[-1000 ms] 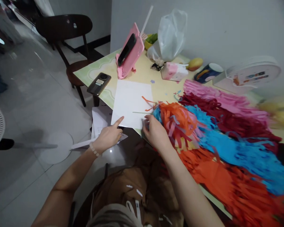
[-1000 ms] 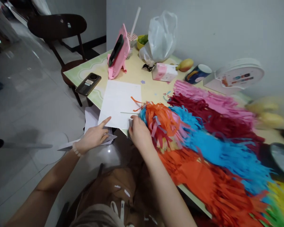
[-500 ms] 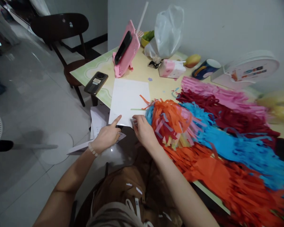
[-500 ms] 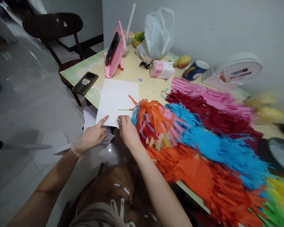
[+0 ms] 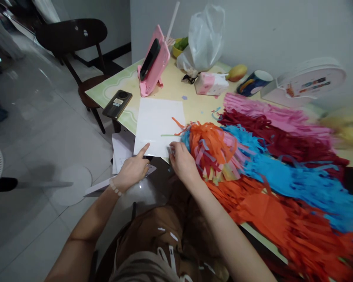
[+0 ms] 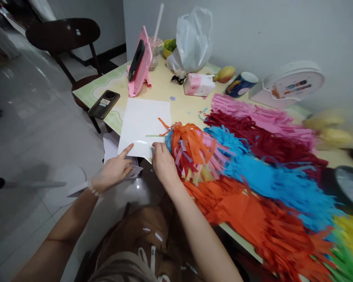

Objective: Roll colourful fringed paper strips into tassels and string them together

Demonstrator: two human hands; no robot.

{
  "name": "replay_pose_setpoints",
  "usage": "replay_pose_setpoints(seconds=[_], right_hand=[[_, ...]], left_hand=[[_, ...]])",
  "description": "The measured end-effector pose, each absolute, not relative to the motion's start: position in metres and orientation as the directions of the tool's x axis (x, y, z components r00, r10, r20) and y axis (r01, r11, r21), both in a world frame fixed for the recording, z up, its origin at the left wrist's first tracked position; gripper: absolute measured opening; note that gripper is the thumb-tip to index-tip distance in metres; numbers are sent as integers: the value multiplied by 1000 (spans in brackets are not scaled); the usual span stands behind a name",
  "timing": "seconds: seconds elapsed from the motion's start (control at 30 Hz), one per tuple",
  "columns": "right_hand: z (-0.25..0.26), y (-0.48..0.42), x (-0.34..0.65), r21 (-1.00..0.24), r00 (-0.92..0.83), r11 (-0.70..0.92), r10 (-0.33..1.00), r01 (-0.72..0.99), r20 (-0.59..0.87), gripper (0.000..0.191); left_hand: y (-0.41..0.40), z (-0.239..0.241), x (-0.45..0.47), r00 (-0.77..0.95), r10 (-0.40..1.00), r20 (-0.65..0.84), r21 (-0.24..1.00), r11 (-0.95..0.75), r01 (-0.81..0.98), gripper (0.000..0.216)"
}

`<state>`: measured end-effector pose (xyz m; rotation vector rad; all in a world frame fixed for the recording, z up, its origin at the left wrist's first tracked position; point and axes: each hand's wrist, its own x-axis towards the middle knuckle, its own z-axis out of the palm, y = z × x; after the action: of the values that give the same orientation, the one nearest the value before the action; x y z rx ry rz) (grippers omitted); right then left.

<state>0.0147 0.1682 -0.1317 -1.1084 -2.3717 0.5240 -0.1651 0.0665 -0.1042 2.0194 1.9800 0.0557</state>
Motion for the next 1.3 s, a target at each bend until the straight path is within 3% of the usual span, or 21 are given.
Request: replay_pose_setpoints(seconds=[0.4,0.6,0.93,1.3], right_hand=[[-136,172,15,-556,-558,596,787,579,262,30],[-140,191,16,-563,-531,590,797,579,288,38],[-138,198,10,-560,-547,596,790,576,278,39],[-143,216,8,-566,-564,606,778,559,276,40]], left_hand=[[66,-108,-164,38,986,-161,260,5,966,22],[66,-114,-166,34,991,-132,300,7,954,22],[67,-115,-166,39,991,-129,215,-10,976,22],[67,-112,-166,28,991,-134,287,12,958,23]])
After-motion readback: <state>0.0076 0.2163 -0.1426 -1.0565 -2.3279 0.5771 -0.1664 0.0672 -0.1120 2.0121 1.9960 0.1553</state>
